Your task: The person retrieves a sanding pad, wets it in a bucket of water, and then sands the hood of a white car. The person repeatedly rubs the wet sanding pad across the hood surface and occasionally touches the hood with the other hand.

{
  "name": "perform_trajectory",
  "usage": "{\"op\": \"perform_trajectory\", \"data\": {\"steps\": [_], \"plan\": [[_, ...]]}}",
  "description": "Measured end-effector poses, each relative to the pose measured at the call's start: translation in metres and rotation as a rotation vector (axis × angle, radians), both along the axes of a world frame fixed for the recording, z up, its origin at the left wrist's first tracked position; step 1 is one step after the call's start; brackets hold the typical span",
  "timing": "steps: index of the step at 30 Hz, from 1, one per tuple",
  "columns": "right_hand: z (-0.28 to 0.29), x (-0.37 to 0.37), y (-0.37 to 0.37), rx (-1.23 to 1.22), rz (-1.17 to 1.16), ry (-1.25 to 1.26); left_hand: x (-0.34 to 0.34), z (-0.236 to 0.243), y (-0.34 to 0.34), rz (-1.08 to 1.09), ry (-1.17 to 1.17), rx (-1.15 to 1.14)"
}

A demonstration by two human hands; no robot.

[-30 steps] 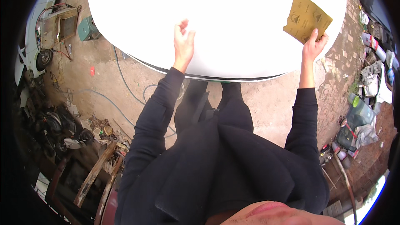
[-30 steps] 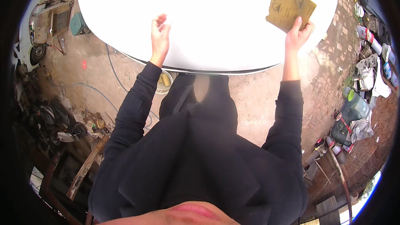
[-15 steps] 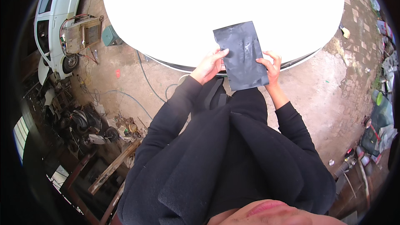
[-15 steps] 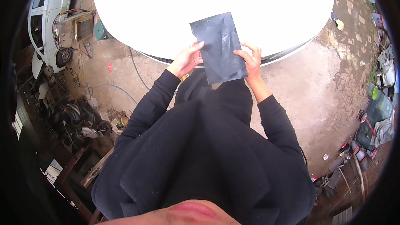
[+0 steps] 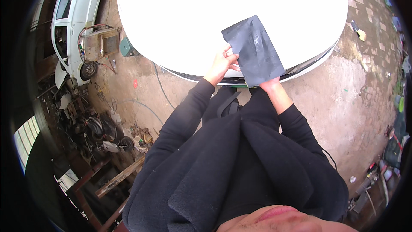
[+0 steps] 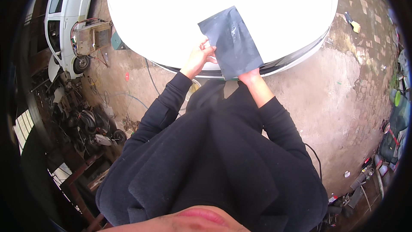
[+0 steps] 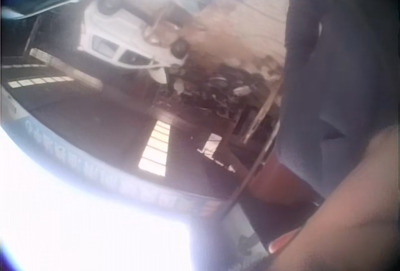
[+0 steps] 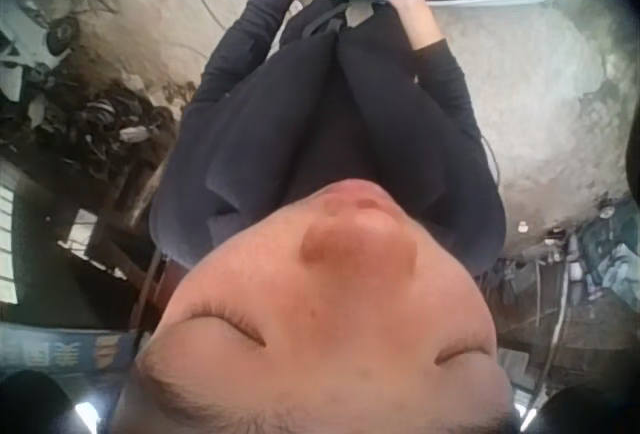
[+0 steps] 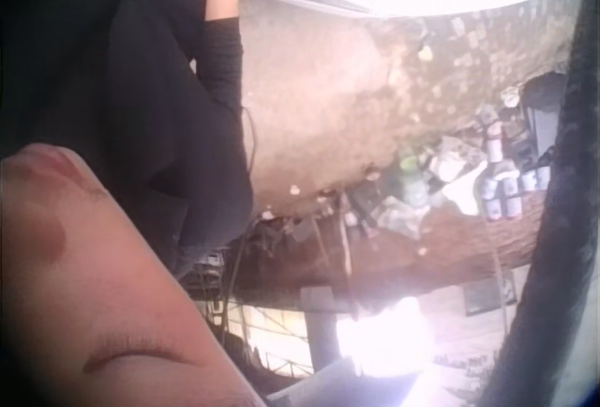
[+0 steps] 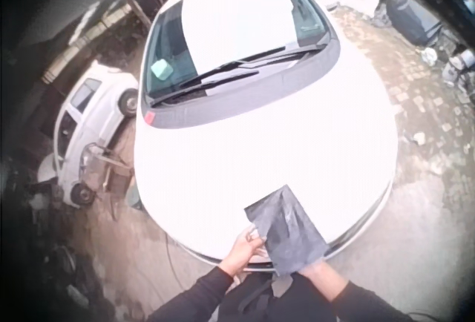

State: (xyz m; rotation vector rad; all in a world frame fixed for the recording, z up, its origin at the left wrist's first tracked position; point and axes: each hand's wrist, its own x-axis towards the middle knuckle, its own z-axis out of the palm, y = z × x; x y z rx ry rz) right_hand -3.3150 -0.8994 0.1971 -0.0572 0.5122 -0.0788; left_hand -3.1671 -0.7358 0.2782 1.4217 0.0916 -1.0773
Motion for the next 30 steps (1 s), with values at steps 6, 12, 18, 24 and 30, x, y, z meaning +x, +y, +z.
{"op": "perform_trajectory", "data": {"steps": [6, 12, 18, 24, 30], "plan": [[-0.016, 0.007, -0.051, -0.162, 0.297, -0.137, 0.009, 0.008, 0.011, -0.218, -0.526, 0.389], [-0.011, 0.035, -0.037, -0.635, 0.441, 0.139, -0.003, 0.001, 0.014, 0.049, -0.389, 0.35], [0.0, 0.057, -0.006, -0.976, 0.328, 0.119, -0.008, -0.01, 0.031, 0.019, -0.564, 0.358], [0.027, 0.079, 0.01, -1.35, 0.287, 0.173, 0.005, -0.001, 0.048, 0.079, -0.698, 0.375], [0.065, 0.1, 0.012, -1.271, 0.264, 0.129, 0.037, -0.001, 0.07, 0.145, -0.414, 0.057]]}}
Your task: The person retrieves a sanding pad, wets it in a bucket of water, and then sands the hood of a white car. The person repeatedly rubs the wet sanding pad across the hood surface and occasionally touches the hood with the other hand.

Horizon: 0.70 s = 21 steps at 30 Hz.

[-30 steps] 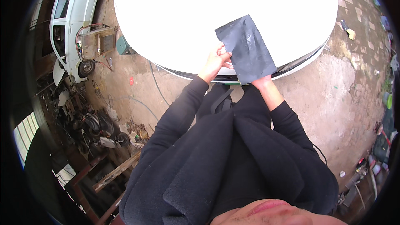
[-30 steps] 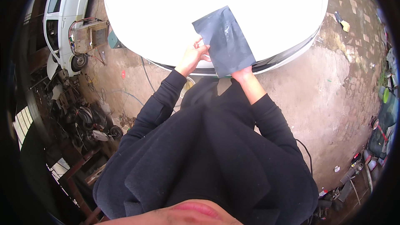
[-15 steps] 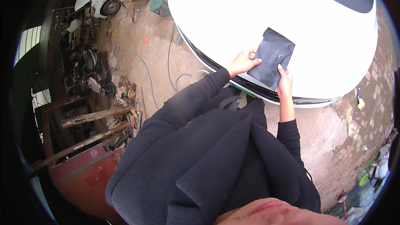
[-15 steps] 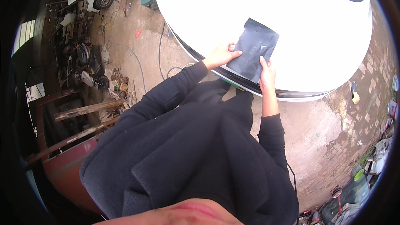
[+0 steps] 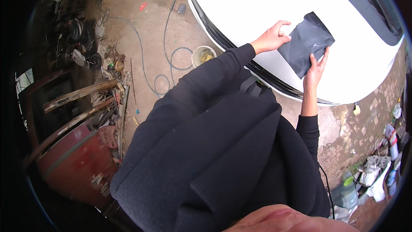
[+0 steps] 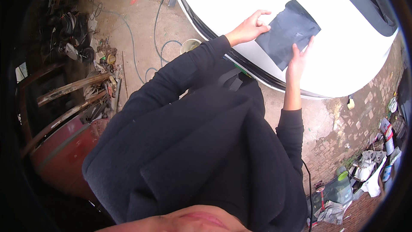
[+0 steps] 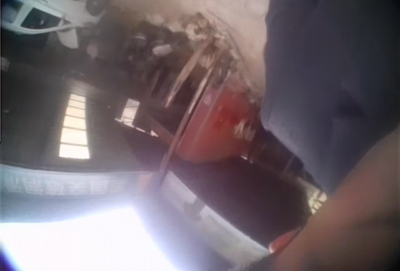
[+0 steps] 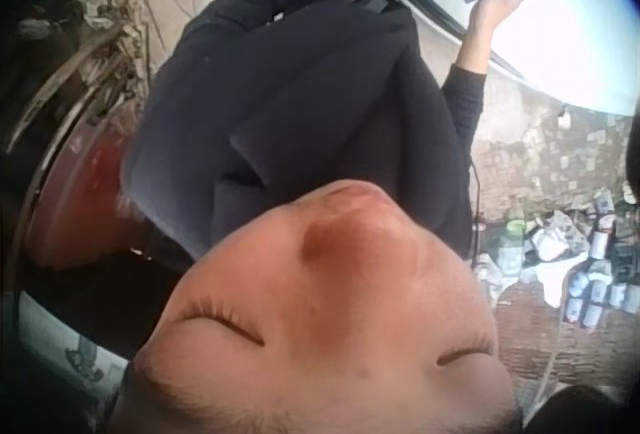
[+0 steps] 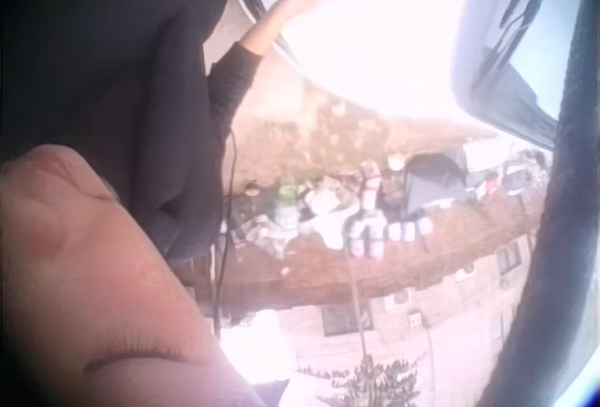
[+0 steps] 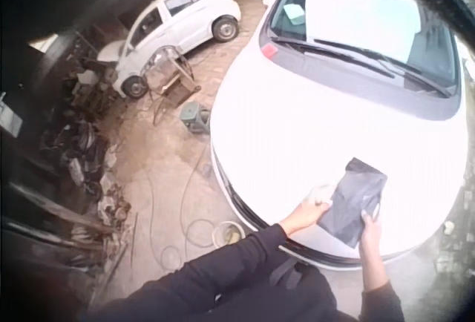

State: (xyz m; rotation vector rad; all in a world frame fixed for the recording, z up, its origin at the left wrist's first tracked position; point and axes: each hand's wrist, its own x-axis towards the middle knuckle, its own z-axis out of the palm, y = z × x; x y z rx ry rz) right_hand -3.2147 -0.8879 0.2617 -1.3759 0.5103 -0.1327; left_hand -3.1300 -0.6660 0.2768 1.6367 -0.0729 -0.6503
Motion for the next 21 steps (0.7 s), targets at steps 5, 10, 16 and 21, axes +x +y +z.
{"op": "perform_trajectory", "data": {"steps": [5, 10, 16, 21], "plan": [[0.012, 0.002, 0.006, -0.104, -0.002, -0.072, 0.015, 0.012, 0.029, -0.159, -0.344, 0.074], [0.016, 0.003, 0.023, 0.032, 0.07, 0.117, 0.004, 0.027, 0.049, -0.265, -0.4, 0.041], [0.031, -0.007, 0.031, 0.217, 0.12, 0.04, 0.006, 0.005, 0.055, -0.175, -0.444, -0.124], [0.026, -0.03, 0.052, 0.421, 0.072, -0.139, 0.001, -0.013, 0.042, -0.019, -0.054, -0.295]]}}
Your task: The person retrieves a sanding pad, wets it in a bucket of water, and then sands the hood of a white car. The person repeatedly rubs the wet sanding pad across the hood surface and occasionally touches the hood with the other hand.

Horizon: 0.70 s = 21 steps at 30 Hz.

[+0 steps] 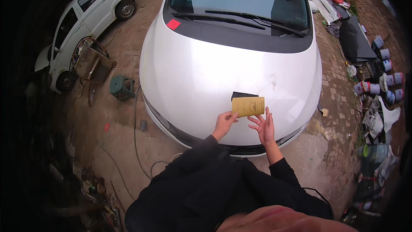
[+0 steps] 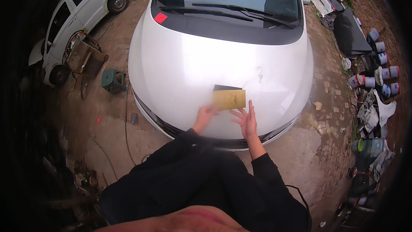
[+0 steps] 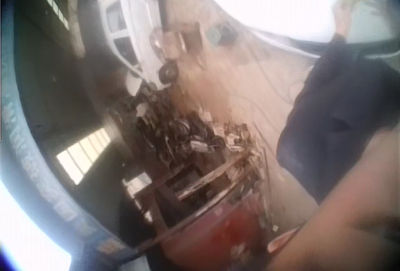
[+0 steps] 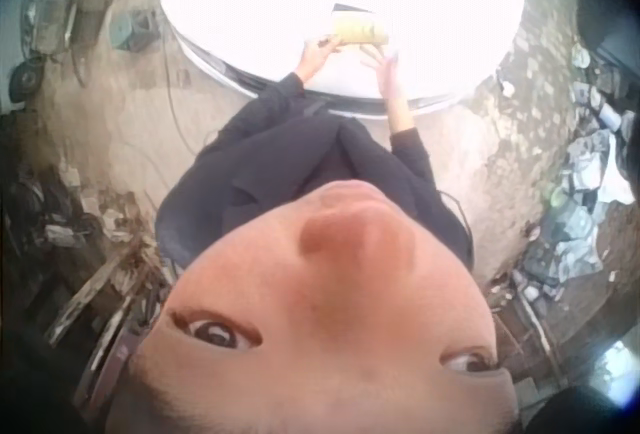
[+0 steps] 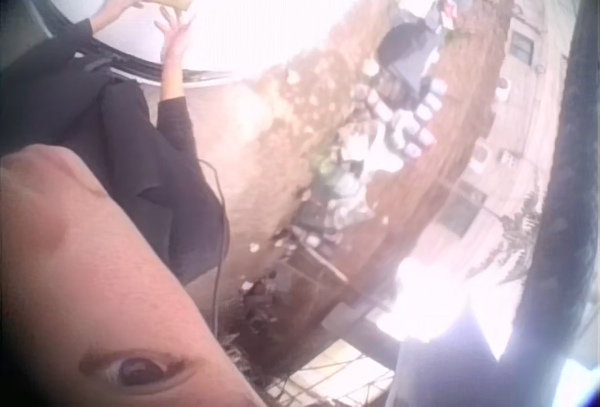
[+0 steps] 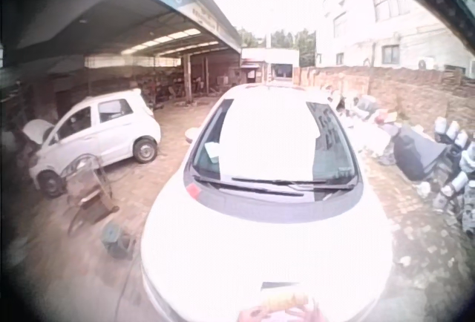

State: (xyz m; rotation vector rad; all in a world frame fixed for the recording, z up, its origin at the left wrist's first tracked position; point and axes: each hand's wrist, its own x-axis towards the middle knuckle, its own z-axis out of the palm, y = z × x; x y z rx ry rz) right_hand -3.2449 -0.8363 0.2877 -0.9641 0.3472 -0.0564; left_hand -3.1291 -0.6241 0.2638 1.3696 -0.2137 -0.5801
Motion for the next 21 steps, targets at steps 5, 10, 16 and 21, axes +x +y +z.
{"op": "perform_trajectory", "data": {"steps": [5, 10, 16, 21], "plan": [[-0.035, -0.024, 0.053, -0.469, -0.291, -0.082, -0.025, -0.013, -0.035, 0.033, 0.126, -0.111], [-0.042, -0.046, 0.06, -0.765, -0.501, 0.194, -0.047, -0.06, -0.07, -0.043, -0.187, 0.167], [-0.028, -0.051, 0.035, -1.188, -0.499, 0.229, -0.053, -0.083, -0.113, 0.029, -0.104, 0.173], [-0.027, -0.052, 0.007, -1.299, -0.434, 0.203, -0.055, -0.032, -0.129, -0.179, 0.284, -0.073]]}}
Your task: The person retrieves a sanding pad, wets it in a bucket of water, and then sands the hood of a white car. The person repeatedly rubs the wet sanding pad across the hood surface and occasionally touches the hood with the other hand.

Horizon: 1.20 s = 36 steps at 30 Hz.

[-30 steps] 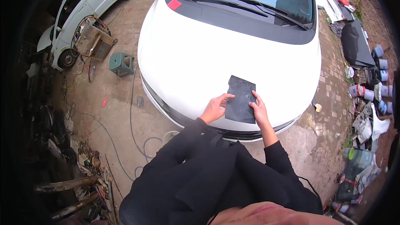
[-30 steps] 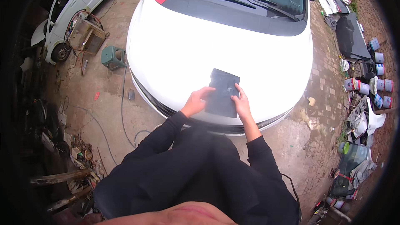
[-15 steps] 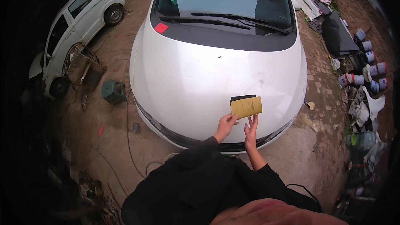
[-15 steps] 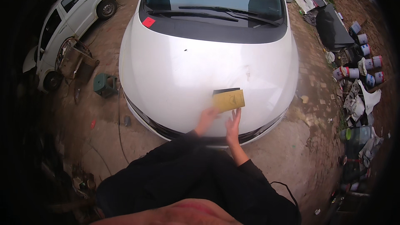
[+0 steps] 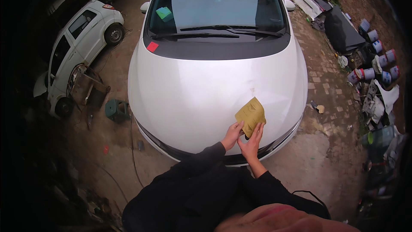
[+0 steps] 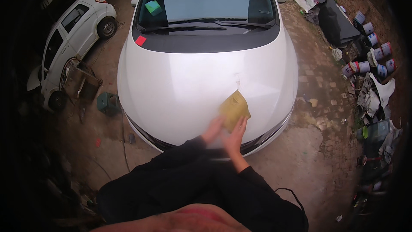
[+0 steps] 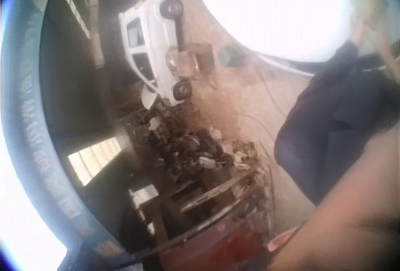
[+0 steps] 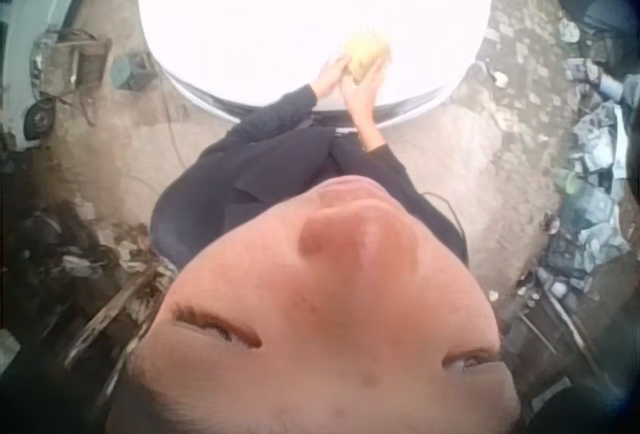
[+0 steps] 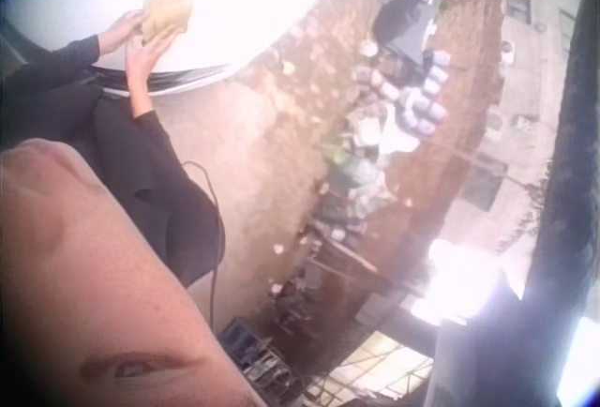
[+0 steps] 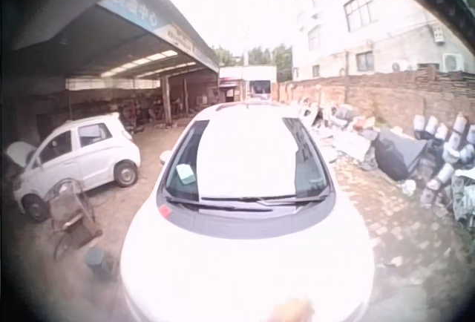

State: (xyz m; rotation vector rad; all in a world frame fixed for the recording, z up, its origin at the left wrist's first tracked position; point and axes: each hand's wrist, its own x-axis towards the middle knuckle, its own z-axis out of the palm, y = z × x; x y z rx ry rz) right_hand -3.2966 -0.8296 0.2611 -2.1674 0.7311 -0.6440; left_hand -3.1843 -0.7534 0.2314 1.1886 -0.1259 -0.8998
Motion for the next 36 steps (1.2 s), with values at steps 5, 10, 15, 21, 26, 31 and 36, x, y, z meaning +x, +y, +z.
{"op": "perform_trajectory", "data": {"steps": [5, 10, 15, 21, 26, 31, 36], "plan": [[-0.001, -0.002, -0.057, -0.215, 0.041, 0.033, 0.002, 0.024, -0.049, -0.133, 0.075, 0.023], [-0.005, 0.006, -0.14, -0.271, -0.062, -0.034, 0.013, 0.017, -0.122, -0.129, 0.168, -0.194], [0.0, 0.027, -0.245, -0.363, -0.013, -0.147, 0.03, 0.022, -0.174, 0.108, 0.129, -0.127], [-0.023, 0.029, -0.322, -0.652, 0.279, -0.185, 0.046, 0.003, -0.172, 0.196, 0.023, 0.185], [-0.072, 0.012, -0.307, -0.595, 0.375, 0.075, 0.043, -0.029, -0.159, 0.052, -0.288, 0.572], [-0.103, 0.013, -0.25, -0.414, 0.429, 0.177, 0.04, -0.046, -0.158, 0.087, -0.392, 0.644], [-0.106, 0.039, -0.218, -0.327, 0.377, 0.167, 0.05, -0.045, -0.149, 0.027, -0.499, 0.757]]}}
